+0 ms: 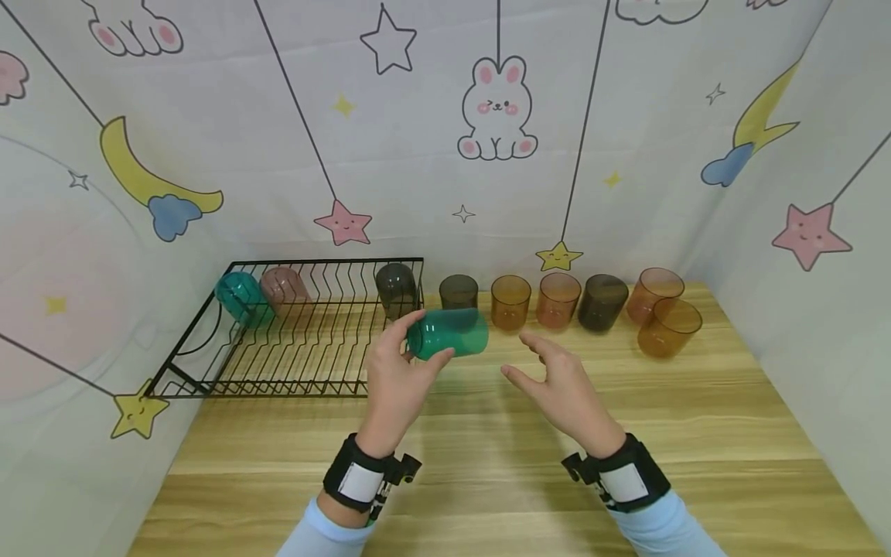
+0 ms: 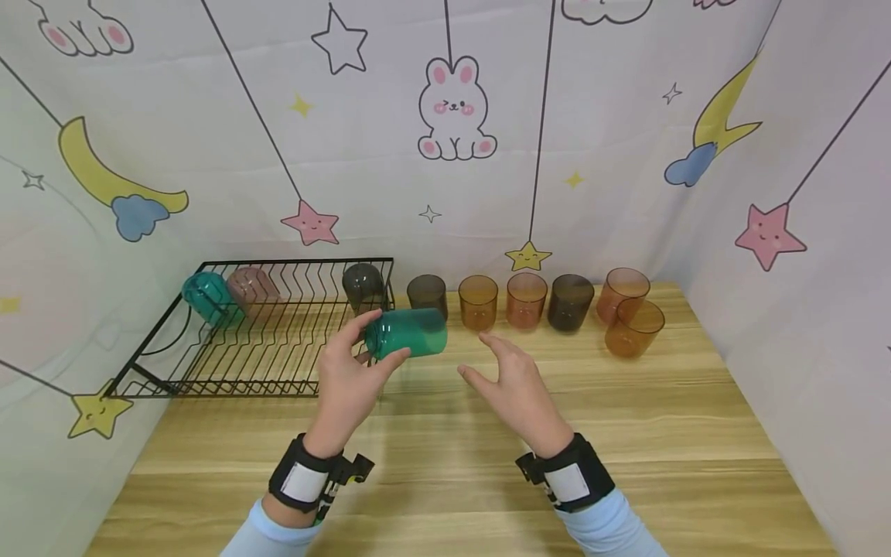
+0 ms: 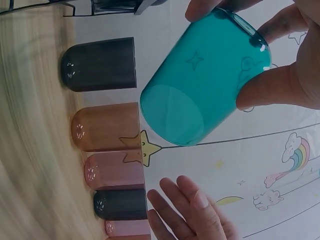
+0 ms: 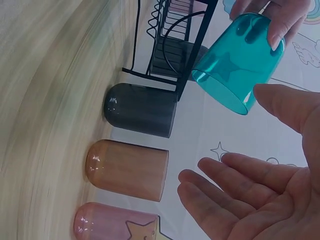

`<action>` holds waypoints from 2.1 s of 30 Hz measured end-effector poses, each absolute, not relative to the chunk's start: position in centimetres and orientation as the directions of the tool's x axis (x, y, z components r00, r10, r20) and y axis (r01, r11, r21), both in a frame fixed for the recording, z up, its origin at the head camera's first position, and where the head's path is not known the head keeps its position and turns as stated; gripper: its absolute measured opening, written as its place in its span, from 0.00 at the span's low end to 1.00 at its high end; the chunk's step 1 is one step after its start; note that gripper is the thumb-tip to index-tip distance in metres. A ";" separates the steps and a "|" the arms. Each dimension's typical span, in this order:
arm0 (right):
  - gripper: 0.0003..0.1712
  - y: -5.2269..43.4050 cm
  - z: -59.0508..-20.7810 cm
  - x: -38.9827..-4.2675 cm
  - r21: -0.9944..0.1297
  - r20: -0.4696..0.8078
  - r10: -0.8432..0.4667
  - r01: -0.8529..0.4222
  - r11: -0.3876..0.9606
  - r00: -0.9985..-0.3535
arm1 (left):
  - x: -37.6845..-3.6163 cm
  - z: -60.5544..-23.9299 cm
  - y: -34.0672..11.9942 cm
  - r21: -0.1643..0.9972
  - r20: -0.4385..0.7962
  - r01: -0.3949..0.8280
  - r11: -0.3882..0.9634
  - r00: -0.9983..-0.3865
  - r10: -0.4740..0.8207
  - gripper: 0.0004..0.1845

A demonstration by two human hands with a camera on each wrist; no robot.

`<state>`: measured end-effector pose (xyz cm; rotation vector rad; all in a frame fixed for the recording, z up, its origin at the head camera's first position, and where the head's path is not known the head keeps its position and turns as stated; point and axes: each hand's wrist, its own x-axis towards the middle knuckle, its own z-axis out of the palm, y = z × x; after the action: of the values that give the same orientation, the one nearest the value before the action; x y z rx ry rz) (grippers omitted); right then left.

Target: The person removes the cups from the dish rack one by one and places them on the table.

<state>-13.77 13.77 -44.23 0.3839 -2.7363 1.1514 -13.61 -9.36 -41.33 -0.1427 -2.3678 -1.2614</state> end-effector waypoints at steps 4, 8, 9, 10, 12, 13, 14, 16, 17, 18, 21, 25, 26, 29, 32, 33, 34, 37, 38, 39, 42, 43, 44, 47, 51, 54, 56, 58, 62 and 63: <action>0.39 13.7 -44.3 -13.8 -0.689 0.231 -0.171 -0.285 0.666 -0.958 | -13.6 -41.7 -9.1 0.797 0.437 0.308 0.520 -0.888 -0.142 0.35; 0.39 13.6 -44.3 -13.8 -0.712 0.214 -0.170 -0.272 0.647 -0.962 | -13.4 -41.9 -8.8 0.847 0.411 0.310 0.432 -0.897 -0.162 0.34; 0.39 13.6 -44.3 -13.8 -0.721 0.208 -0.169 -0.268 0.639 -0.963 | -13.3 -41.9 -8.7 0.861 0.400 0.307 0.406 -0.901 -0.167 0.34; 0.40 13.5 -44.3 -13.8 -0.730 0.203 -0.168 -0.264 0.630 -0.965 | -13.3 -42.0 -8.6 0.873 0.391 0.305 0.381 -0.905 -0.170 0.34; 0.40 13.4 -44.4 -13.9 -0.747 0.195 -0.164 -0.255 0.614 -0.967 | -13.2 -42.2 -8.4 0.887 0.375 0.297 0.354 -0.910 -0.176 0.34; 0.40 13.4 -44.4 -13.9 -0.756 0.191 -0.162 -0.250 0.604 -0.968 | -13.1 -42.2 -8.3 0.891 0.371 0.295 0.345 -0.911 -0.179 0.34; 0.39 13.3 -44.4 -13.9 -0.765 0.189 -0.159 -0.247 0.595 -0.969 | -13.1 -42.3 -8.2 0.892 0.370 0.293 0.343 -0.911 -0.183 0.34; 0.39 13.3 -44.4 -13.9 -0.781 0.184 -0.155 -0.240 0.577 -0.971 | -13.1 -42.5 -8.0 0.888 0.380 0.300 0.349 -0.906 -0.188 0.33; 0.39 13.2 -44.4 -13.9 -0.789 0.180 -0.155 -0.236 0.567 -0.971 | -13.0 -42.6 -7.9 0.887 0.383 0.303 0.349 -0.904 -0.191 0.33; 0.39 13.2 -44.4 -13.9 -0.799 0.178 -0.155 -0.235 0.553 -0.972 | -12.8 -42.2 -7.8 0.888 0.387 0.308 0.342 -0.902 -0.191 0.33; 0.39 13.1 -44.5 -13.9 -0.826 0.172 -0.163 -0.232 0.513 -0.972 | -12.0 -41.0 -7.3 0.896 0.386 0.320 0.308 -0.904 -0.184 0.33; 0.37 12.9 -44.4 -13.9 -0.860 0.164 -0.179 -0.230 0.456 -0.970 | -11.1 -39.9 -6.6 0.909 0.378 0.331 0.254 -0.911 -0.164 0.32; 0.36 12.9 -44.4 -13.9 -0.867 0.164 -0.184 -0.230 0.441 -0.969 | -11.1 -39.9 -6.5 0.910 0.378 0.335 0.244 -0.912 -0.160 0.33; 0.34 12.7 -44.2 -13.9 -0.883 0.149 -0.200 -0.221 0.413 -0.968 | -11.0 -40.0 -6.2 0.913 0.377 0.339 0.227 -0.914 -0.152 0.33; 0.32 12.6 -44.2 -14.0 -0.887 0.140 -0.210 -0.217 0.407 -0.968 | -10.9 -40.1 -6.0 0.913 0.379 0.345 0.217 -0.914 -0.142 0.33; 0.32 12.5 -44.1 -14.0 -0.887 0.140 -0.212 -0.217 0.408 -0.967 | -10.9 -40.2 -5.9 0.912 0.383 0.349 0.217 -0.913 -0.139 0.33; 0.31 12.5 -44.2 -14.0 -0.887 0.141 -0.215 -0.220 0.407 -0.966 | -10.8 -40.2 -5.9 0.911 0.384 0.351 0.215 -0.913 -0.136 0.33; 0.29 12.4 -44.1 -14.0 -0.889 0.137 -0.203 -0.211 0.405 -0.969 | -10.8 -40.4 -5.8 0.909 0.385 0.350 0.225 -0.914 -0.130 0.33; 0.28 12.4 -44.1 -13.9 -0.892 0.136 -0.198 -0.207 0.402 -0.971 | -10.8 -40.4 -5.7 0.909 0.383 0.348 0.232 -0.914 -0.131 0.33; 0.27 12.3 -44.0 -13.8 -0.895 0.134 -0.194 -0.203 0.397 -0.972 | -10.8 -40.5 -5.7 0.909 0.380 0.343 0.238 -0.916 -0.132 0.34; 0.26 12.2 -43.2 -13.5 -0.905 0.128 -0.179 -0.189 0.381 -0.975 | -10.7 -40.7 -5.6 0.907 0.371 0.328 0.263 -0.919 -0.133 0.35; 0.26 12.1 -42.8 -13.3 -0.908 0.129 -0.177 -0.188 0.375 -0.976 | -10.7 -40.8 -5.6 0.908 0.366 0.322 0.269 -0.921 -0.132 0.36; 0.26 12.1 -42.4 -13.1 -0.911 0.130 -0.176 -0.188 0.368 -0.976 | -10.6 -40.9 -5.5 0.908 0.361 0.316 0.275 -0.923 -0.132 0.37; 0.27 11.9 -41.1 -12.5 -0.917 0.127 -0.167 -0.180 0.357 -0.978 | -10.5 -41.3 -5.4 0.909 0.344 0.296 0.294 -0.931 -0.125 0.40; 0.29 11.8 -40.4 -12.2 -0.924 0.132 -0.153 -0.177 0.339 -0.979 | -10.5 -41.8 -5.1 0.905 0.336 0.287 0.315 -0.935 -0.113 0.39; 0.31 11.7 -40.4 -12.2 -0.934 0.145 -0.148 -0.184 0.305 -0.978 | -10.5 -42.0 -4.9 0.904 0.338 0.291 0.312 -0.935 -0.107 0.38; 0.32 11.6 -40.5 -12.3 -0.946 0.145 -0.141 -0.179 0.271 -0.979 | -10.4 -42.1 -4.7 0.905 0.343 0.298 0.302 -0.933 -0.106 0.37; 0.34 11.5 -40.5 -12.3 -0.956 0.145 -0.136 -0.174 0.236 -0.980 | -10.4 -42.2 -4.6 0.906 0.346 0.303 0.297 -0.932 -0.104 0.36; 0.36 11.2 -40.6 -12.4 -0.970 0.139 -0.130 -0.162 0.182 -0.982 | -10.4 -42.6 -4.4 0.907 0.340 0.300 0.295 -0.936 -0.092 0.35; 0.37 11.1 -40.6 -12.5 -0.971 0.143 -0.128 -0.164 0.174 -0.981 | -10.4 -42.7 -4.4 0.910 0.332 0.295 0.290 -0.939 -0.087 0.34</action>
<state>-12.47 11.12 -40.65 0.2966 -2.3854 1.9785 -10.40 -4.35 -42.71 -0.1885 -2.2457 -1.6907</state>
